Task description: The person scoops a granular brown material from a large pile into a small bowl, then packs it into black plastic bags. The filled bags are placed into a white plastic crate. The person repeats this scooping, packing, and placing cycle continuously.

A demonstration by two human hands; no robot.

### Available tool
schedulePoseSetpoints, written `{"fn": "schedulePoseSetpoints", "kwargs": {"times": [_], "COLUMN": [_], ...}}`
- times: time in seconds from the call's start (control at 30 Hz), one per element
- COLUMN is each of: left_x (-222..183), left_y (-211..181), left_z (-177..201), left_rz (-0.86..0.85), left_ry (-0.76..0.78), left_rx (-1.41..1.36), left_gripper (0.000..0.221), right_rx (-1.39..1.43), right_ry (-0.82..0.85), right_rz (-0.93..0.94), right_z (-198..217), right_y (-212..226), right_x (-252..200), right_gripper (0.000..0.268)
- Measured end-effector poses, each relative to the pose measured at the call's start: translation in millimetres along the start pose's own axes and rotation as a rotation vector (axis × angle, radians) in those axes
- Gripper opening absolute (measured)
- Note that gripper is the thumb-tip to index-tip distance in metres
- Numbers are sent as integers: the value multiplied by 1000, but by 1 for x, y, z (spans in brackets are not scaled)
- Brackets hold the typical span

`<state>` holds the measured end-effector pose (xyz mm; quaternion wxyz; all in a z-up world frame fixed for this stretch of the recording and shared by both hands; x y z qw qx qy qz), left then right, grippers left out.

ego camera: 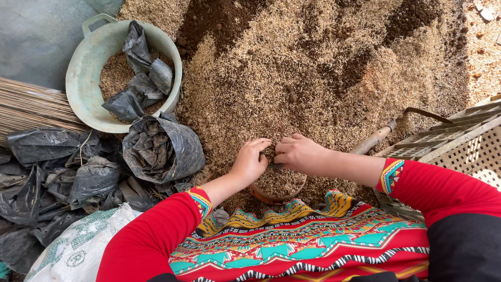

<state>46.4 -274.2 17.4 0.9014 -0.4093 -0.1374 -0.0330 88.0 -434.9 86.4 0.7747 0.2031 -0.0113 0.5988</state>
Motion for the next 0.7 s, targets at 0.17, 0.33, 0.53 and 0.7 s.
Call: {"fn": "schedulePoseSetpoints", "kwargs": {"times": [0.17,0.33,0.53,0.7], "left_x": [-1,1,-1,-3], "left_y": [-7,-11,-10,-8], "left_z": [2,5,3,3], "left_rz": [30,8,17,21], "left_ry": [34,30,44,24], "left_rx": [1,5,23,9], "left_gripper": [44,47,48,49], "right_rx": [-148,27,10,112], "right_ry": [46,65,-215,-145], "right_rz": [62,-49,19,-56], "right_z": [-8,-10,-3,-13], "right_y": [-1,-19,-27,-14], "right_x": [-5,-1,2,-3], "right_gripper": [12,24,41,37]}}
Point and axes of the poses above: each hand's wrist, its own x-axis towards the middle knuckle, its own z-axis out of the back of the hand, y = z × x, the point moved 4 cm from there along x, towards the middle knuckle, and after that the axes turned 15 degrees about -y, right-handed, at the moved point
